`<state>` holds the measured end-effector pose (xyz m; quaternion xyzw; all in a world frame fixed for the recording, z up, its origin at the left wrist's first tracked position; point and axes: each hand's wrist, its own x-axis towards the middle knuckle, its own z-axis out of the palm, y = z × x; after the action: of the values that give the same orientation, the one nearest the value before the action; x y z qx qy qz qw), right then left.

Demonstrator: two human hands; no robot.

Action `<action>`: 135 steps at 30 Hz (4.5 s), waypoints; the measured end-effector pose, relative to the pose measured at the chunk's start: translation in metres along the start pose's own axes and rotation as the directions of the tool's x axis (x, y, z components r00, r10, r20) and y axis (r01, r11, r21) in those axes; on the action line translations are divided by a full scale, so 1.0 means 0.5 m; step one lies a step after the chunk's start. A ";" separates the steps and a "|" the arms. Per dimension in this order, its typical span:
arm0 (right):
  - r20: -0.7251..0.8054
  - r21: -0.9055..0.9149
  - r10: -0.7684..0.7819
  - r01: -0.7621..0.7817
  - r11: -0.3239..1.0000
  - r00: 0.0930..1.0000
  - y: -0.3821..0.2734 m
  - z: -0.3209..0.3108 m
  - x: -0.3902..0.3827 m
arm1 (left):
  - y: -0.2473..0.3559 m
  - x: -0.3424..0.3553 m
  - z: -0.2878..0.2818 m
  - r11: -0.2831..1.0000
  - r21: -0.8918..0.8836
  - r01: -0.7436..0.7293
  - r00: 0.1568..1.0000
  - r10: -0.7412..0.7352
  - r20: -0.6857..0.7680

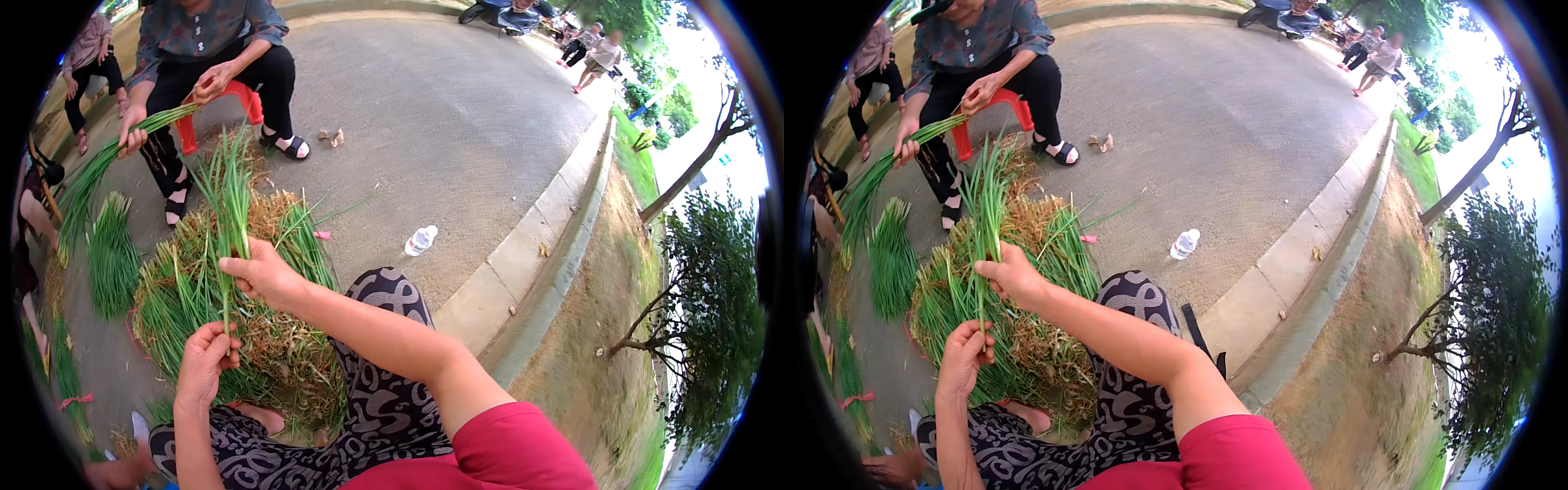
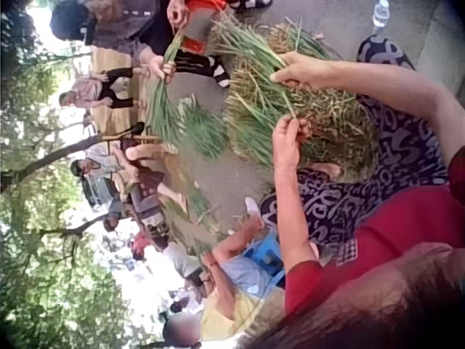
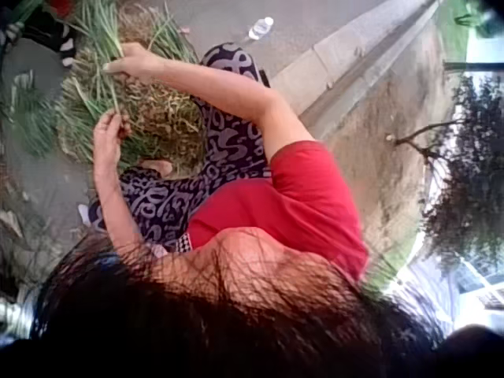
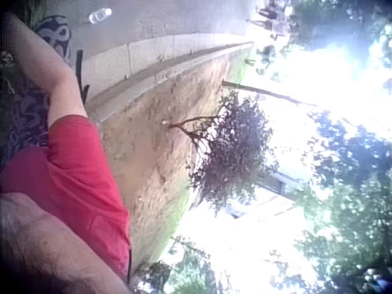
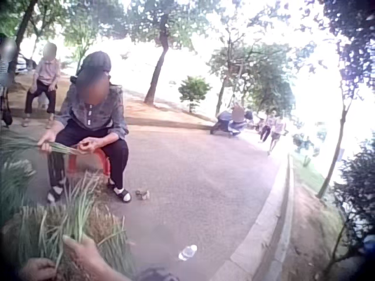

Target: The person cleans green onions by hand, peeling away withered outer layers and removing soil and debris while sitting among a group of other people doing the same.

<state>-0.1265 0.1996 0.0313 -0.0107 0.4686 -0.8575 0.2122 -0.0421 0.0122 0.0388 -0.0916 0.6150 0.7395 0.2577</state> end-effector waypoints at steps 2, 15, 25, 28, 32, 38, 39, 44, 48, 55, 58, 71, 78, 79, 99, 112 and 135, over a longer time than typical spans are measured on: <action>0.002 0.097 0.005 -0.005 0.995 1.000 0.007 0.003 0.006 | -0.004 0.001 -0.006 0.995 -0.092 -0.035 0.999 0.035 -0.005; -0.039 0.077 0.137 -0.134 0.988 0.990 0.154 0.045 0.001 | -0.015 0.023 0.008 0.993 0.065 -0.103 0.974 0.114 -0.196; 0.013 0.059 0.077 -0.078 0.995 0.997 0.146 0.053 -0.019 | 0.003 0.019 0.036 0.993 0.102 -0.061 0.993 0.071 -0.096; 0.079 0.118 0.065 -0.074 0.990 0.995 0.140 0.055 -0.013 | 0.007 0.015 0.029 0.996 0.074 -0.044 0.993 0.051 -0.105; -0.005 0.119 0.046 -0.045 0.992 0.999 0.119 0.056 0.001 | -0.020 0.031 0.016 0.974 -0.205 -0.099 0.974 0.053 -0.218; -0.031 0.311 -0.051 0.058 0.949 0.998 0.099 0.095 -0.003 | -0.016 0.054 0.016 0.777 -0.620 -0.107 0.949 -0.106 -0.296; -0.030 0.274 -0.038 0.045 0.961 0.999 0.114 0.107 -0.005 | -0.009 0.050 0.020 0.778 -0.612 -0.141 0.951 -0.067 -0.303; -0.008 0.312 -0.025 0.027 0.950 1.000 0.133 0.119 -0.016 | 0.006 0.058 0.048 0.669 -0.706 -0.231 0.943 -0.025 -0.332; 0.038 0.288 0.024 -0.034 0.957 0.999 0.105 0.110 -0.019 | -0.020 0.065 -0.018 0.770 -0.606 -0.201 0.958 0.024 -0.286; 0.159 -0.002 0.188 -0.190 0.982 0.969 0.083 0.112 -0.053 | 0.037 0.041 -0.036 0.934 -0.355 -0.047 0.996 0.073 0.059; 0.158 -0.156 0.194 -0.169 0.973 0.968 0.094 0.122 -0.061 | 0.037 0.037 -0.021 0.943 -0.326 -0.070 0.996 0.082 0.021; 0.297 -0.387 0.310 -0.183 0.904 0.903 0.129 0.114 -0.071 | 0.058 0.020 -0.071 0.912 -0.355 -0.205 0.975 0.222 0.007; 0.403 -0.786 0.599 -0.074 0.614 0.692 0.164 0.085 -0.091 | 0.068 0.001 -0.115 0.849 -0.469 -0.244 0.963 0.269 -0.015; 0.435 -0.832 0.619 0.029 0.554 0.654 0.172 0.079 -0.097 | 0.072 -0.002 -0.118 0.845 -0.472 -0.251 0.963 0.269 -0.030; 0.500 -0.701 0.561 0.689 -0.187 0.660 0.202 0.001 -0.112 | 0.095 -0.072 -0.243 0.974 -0.084 -0.212 0.918 0.169 -0.358; 0.478 -0.692 0.582 0.690 -0.212 0.658 0.211 0.021 -0.111 | 0.007 -0.316 -0.483 0.998 0.016 -0.061 0.850 0.060 -0.523; 0.406 -0.738 0.625 0.642 -0.206 0.667 0.214 -0.015 -0.107 | -0.703 -0.591 -0.560 0.766 -0.578 0.283 0.401 -0.642 -0.654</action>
<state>-0.0414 0.1751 -0.0496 -0.5239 0.8042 -0.0454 0.2770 0.3319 -0.2962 -0.1941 -0.6446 0.4540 0.6045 0.1143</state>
